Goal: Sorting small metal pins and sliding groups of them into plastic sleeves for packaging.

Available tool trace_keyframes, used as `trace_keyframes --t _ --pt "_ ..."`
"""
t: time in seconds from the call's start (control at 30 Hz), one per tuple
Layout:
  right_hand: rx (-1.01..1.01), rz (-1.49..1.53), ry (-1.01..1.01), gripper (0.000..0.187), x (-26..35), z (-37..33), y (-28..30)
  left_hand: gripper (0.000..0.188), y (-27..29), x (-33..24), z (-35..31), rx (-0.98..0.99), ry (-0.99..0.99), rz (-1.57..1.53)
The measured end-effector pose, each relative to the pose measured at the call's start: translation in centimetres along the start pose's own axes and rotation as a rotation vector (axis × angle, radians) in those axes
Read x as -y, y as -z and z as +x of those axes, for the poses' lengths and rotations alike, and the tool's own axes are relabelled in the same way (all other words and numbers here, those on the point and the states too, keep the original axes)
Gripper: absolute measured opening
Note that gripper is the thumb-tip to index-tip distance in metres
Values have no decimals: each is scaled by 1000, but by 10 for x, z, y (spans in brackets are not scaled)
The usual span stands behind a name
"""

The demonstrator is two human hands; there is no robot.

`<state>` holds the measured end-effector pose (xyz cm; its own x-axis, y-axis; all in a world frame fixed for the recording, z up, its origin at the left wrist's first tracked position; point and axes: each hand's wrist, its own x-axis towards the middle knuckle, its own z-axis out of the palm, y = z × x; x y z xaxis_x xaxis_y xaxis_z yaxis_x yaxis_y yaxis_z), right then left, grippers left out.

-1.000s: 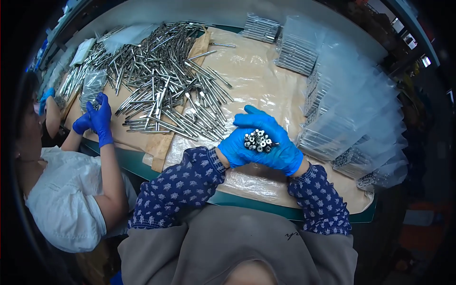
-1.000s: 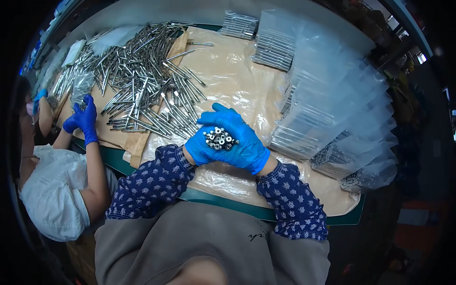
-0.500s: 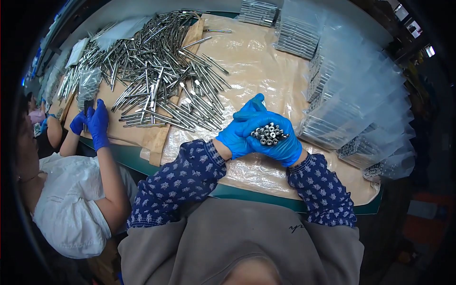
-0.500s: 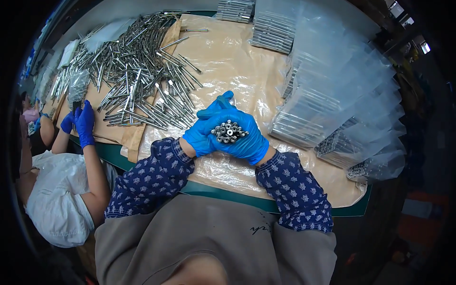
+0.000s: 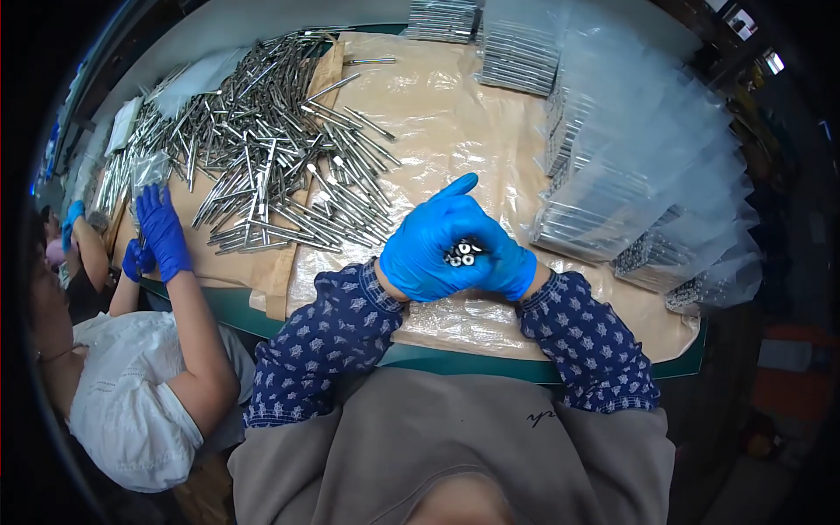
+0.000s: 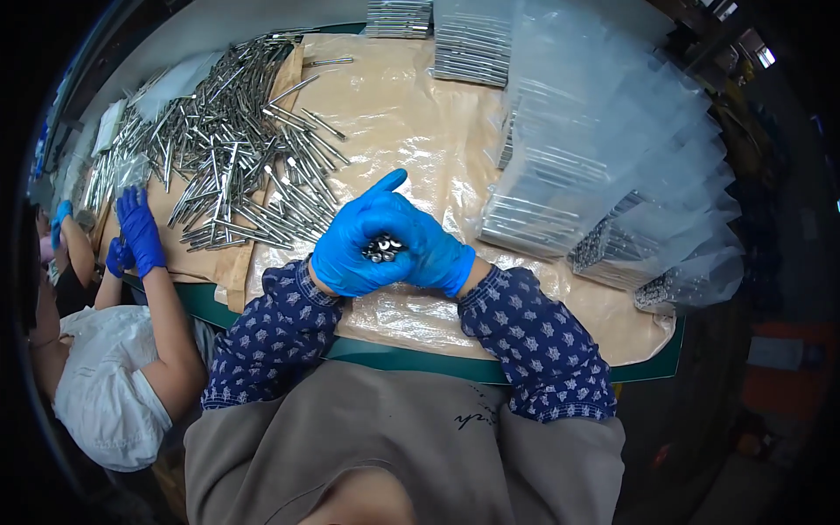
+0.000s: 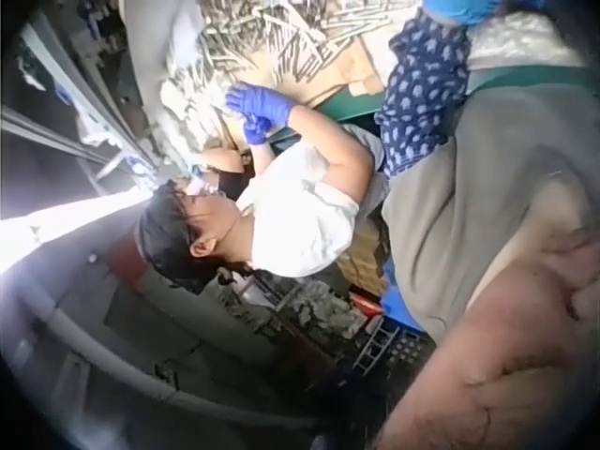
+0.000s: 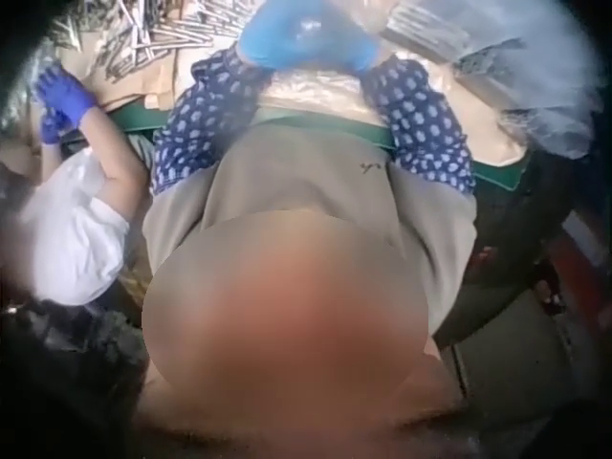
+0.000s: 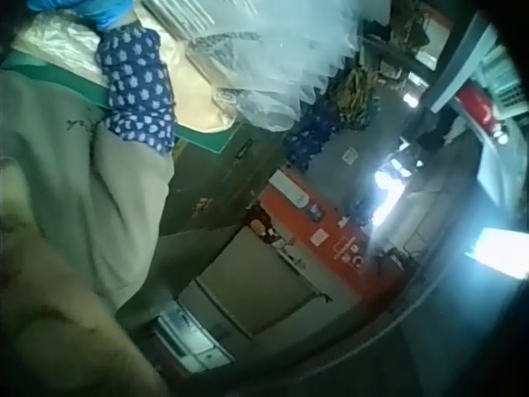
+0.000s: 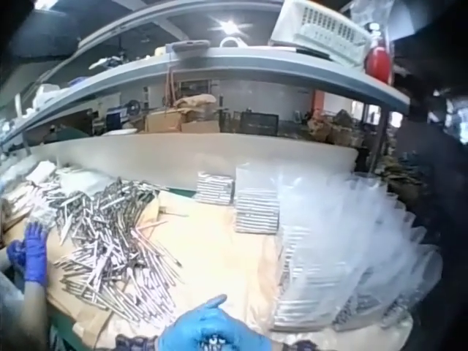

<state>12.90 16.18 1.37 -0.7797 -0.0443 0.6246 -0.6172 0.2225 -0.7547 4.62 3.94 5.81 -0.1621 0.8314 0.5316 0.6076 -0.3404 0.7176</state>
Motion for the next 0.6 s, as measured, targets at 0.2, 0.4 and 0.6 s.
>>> trace_keyframes --t 0.2,0.4,0.6 --pt "-227 19 -382 34 -1 0 -20 29 -22 -1 -1 -511 -36 6" --pt "-25 -149 -319 42 -19 -2 0 29 -9 6 11 -333 214 -352" --pt "117 -88 72 52 -6 3 11 20 -2 4 12 -70 -68 -18"
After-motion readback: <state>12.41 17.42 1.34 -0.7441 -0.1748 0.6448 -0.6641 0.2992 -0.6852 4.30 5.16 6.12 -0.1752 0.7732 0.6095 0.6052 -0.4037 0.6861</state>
